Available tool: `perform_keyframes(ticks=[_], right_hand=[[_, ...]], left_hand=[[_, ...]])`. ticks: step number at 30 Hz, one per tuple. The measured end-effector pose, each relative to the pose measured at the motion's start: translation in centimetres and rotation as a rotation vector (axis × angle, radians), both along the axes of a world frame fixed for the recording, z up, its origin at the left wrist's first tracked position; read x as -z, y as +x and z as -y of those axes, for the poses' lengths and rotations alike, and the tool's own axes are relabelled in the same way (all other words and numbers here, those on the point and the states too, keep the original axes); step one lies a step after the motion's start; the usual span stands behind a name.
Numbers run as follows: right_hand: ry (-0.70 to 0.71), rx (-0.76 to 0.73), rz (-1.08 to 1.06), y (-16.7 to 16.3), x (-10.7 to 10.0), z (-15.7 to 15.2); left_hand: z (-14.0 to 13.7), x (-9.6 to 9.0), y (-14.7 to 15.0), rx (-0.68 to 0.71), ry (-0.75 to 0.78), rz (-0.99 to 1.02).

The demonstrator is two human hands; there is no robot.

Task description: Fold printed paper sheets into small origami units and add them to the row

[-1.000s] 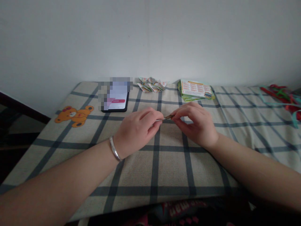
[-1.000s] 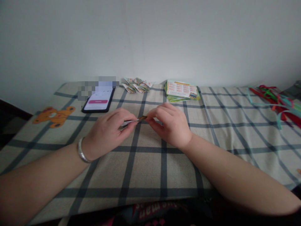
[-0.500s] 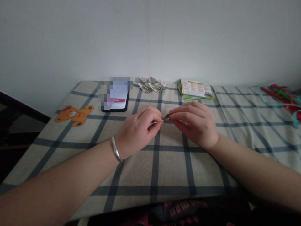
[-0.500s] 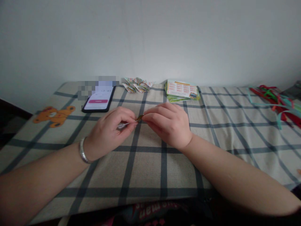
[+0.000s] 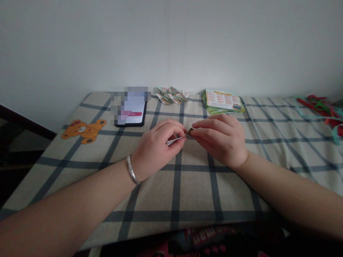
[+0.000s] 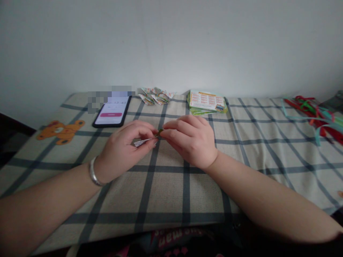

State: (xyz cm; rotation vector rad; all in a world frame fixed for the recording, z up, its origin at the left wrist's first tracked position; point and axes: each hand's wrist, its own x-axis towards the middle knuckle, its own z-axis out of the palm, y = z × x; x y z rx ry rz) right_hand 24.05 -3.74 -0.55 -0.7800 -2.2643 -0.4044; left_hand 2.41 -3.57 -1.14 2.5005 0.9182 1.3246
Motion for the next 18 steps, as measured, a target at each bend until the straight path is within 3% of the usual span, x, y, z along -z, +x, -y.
perform_keyframes(ticks=[18], right_hand=[[-0.079, -0.069, -0.052, -0.51, 0.22, -0.33]], left_hand=[[0.05, -0.12, -0.23, 0.008, 0.109, -0.093]])
